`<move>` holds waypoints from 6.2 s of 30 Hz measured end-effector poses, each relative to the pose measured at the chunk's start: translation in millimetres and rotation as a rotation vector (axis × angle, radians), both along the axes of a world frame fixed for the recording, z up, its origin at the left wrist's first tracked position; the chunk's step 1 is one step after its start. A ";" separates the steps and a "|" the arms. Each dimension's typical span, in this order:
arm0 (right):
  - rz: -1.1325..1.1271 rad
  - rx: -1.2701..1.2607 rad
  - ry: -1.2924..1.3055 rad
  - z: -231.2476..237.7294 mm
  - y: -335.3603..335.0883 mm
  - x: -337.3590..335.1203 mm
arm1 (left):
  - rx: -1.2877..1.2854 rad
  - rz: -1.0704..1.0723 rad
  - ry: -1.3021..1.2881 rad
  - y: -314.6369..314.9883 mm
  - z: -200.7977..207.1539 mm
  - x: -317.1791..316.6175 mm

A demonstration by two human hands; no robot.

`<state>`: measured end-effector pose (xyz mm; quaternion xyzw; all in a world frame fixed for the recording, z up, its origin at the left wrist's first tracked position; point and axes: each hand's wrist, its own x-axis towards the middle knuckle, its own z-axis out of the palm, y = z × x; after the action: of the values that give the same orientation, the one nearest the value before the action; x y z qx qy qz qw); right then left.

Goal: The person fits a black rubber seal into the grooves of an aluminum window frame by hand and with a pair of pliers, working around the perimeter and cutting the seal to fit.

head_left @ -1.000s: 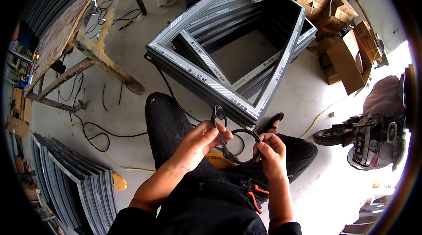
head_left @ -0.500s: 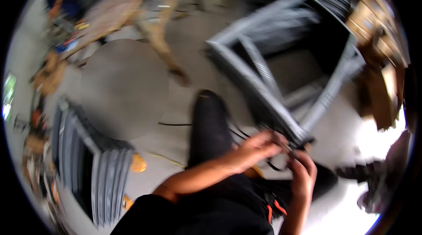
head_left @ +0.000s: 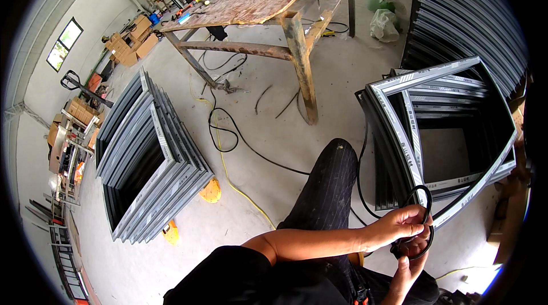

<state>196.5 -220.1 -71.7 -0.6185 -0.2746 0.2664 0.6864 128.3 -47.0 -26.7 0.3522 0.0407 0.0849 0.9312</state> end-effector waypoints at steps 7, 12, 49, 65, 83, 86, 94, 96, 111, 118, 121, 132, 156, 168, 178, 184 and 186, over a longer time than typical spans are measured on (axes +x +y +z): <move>-0.227 -0.175 0.208 -14.7 1.3 -20.7 | -0.201 -0.059 -0.096 -13.1 -0.7 11.3; -0.192 -0.217 0.250 -8.3 16.6 -14.6 | -0.251 0.050 -0.066 16.9 2.8 -6.7; 0.150 -0.117 0.305 87.3 -110.1 105.3 | 0.247 -0.208 0.626 -17.1 -120.3 9.3; -0.018 0.262 0.283 63.3 -121.4 101.3 | -0.125 -0.184 0.616 16.4 -144.7 10.4; 0.030 0.342 0.166 95.7 -70.7 82.2 | 0.963 -0.422 0.293 -64.4 -177.2 25.2; 0.066 0.102 -0.050 87.6 -76.9 85.0 | 0.401 -0.476 0.336 -53.2 -154.8 20.3; -0.183 -0.703 -0.704 29.1 -45.2 51.5 | 0.105 -0.447 0.320 -31.6 -89.0 12.4; -0.269 -0.698 -0.757 37.9 -39.9 43.8 | 0.046 -0.419 0.324 -32.0 -89.0 11.5; -0.323 -0.183 0.555 -10.4 -21.4 2.0 | 0.563 -0.057 0.308 -55.9 -93.3 0.6; -0.324 -0.489 -0.092 -6.7 -45.0 18.5 | 1.221 0.372 0.298 -17.9 -102.7 -4.7; -0.256 -0.621 -0.441 7.1 -59.9 31.3 | 1.042 0.368 0.398 6.5 -98.4 -4.5; -0.002 -0.435 0.110 -30.4 -33.1 14.7 | 0.262 0.082 0.312 22.8 -47.3 -10.5; 0.010 -1.055 0.042 103.2 -153.2 108.9 | 0.456 0.234 0.471 88.1 -45.1 -29.7; -0.114 -0.629 0.306 73.2 -131.5 89.8 | 0.706 -0.067 0.262 62.3 -37.6 -41.7; -0.059 -0.161 0.350 130.3 -114.4 58.6 | 1.316 -0.418 0.393 35.3 -77.7 -25.4; -0.059 -0.162 0.406 149.2 -110.0 38.7 | 1.737 -0.051 0.155 -23.4 -77.6 4.9; -0.086 -0.157 0.383 151.2 -111.9 35.5 | 1.737 0.126 0.049 -41.6 -60.7 12.2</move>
<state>232.0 -332.0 79.6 -0.6191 -0.0910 0.3702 0.6866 140.5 -88.6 -87.4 0.9366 0.0012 0.1295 0.3255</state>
